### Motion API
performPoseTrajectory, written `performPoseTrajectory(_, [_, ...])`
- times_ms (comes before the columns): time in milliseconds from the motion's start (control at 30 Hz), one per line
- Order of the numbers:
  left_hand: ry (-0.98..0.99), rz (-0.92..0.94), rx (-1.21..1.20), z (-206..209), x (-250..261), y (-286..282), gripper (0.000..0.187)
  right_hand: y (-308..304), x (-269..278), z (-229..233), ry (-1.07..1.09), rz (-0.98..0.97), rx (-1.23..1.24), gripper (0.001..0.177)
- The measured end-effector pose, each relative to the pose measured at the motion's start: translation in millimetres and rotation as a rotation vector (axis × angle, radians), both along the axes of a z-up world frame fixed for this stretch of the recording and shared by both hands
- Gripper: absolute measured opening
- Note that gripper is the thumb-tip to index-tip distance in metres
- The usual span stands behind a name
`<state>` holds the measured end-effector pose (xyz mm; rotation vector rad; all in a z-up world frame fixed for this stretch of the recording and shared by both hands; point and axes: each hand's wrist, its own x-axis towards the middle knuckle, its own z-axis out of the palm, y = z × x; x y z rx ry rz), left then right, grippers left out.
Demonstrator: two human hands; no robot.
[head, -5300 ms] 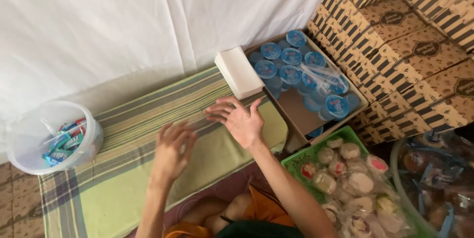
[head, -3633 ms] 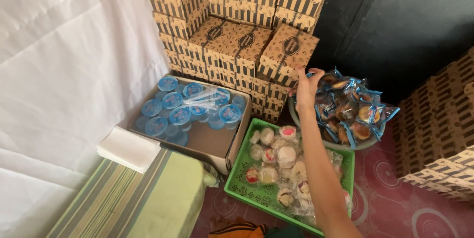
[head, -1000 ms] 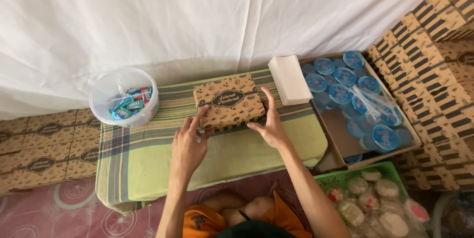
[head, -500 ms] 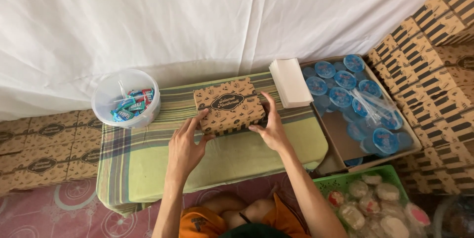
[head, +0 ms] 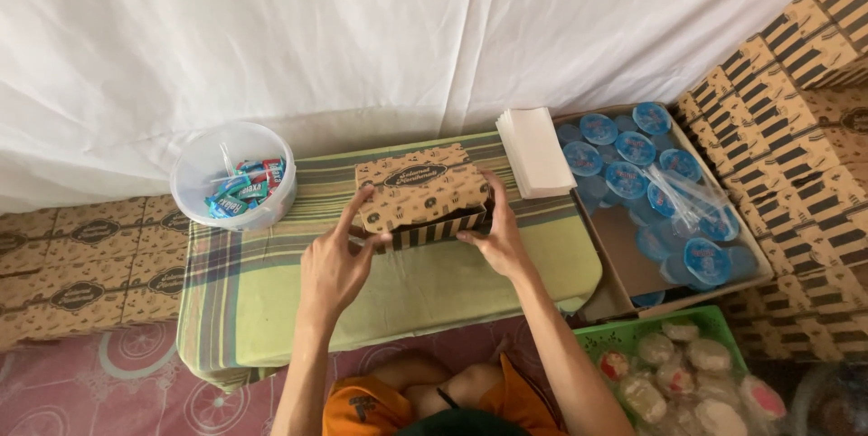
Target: A person manually assembles a snack box by placing a folded napkin, a plastic cup of water, and several packaged snacks into a cardboard box before closing it.
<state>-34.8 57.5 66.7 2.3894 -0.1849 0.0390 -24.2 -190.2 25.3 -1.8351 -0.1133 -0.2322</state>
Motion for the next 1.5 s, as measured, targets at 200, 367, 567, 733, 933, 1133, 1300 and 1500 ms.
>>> performPoseTrajectory(200, [-0.125, 0.031, -0.052, 13.6, 30.2, 2.3, 0.065, -9.6, 7.0, -37.6, -0.084, 0.070, 0.092, 0.105])
performPoseTrajectory(367, [-0.155, 0.095, -0.076, 16.8, 65.6, -3.8, 0.062, -3.7, 1.3, -13.6, -0.082, 0.122, 0.305, 0.080])
performPoseTrajectory(567, [-0.187, 0.210, -0.069, 6.5, 126.6, -6.1, 0.057, -10.3, 5.0, -34.0, -0.067, 0.115, 0.432, 0.074])
performPoseTrajectory(733, [-0.027, 0.258, -0.076, -17.4, 175.0, -0.1, 0.046, -12.0, 2.1, -28.1, -0.079, 0.157, 0.426, 0.071])
performPoseTrajectory(933, [0.002, 0.280, 0.040, -67.6, 205.1, 10.9, 0.041, -11.5, 4.2, -31.7, -0.083, 0.122, 0.426, 0.075])
performPoseTrajectory(1133, [0.109, 0.203, 0.016, -82.5, 201.8, 12.3, 0.062, -9.4, 1.5, -21.3, -0.058, 0.107, 0.405, 0.071])
performPoseTrajectory(1300, [0.137, 0.231, -0.296, 4.8, 124.7, -3.2, 0.089, -13.9, 5.6, -37.6, -0.044, 0.100, 0.415, 0.068])
performPoseTrajectory(1500, [-0.145, 0.048, -0.731, -16.7, 65.8, -4.7, 0.054, -16.5, 11.1, -50.9, -0.036, 0.100, 0.406, 0.065])
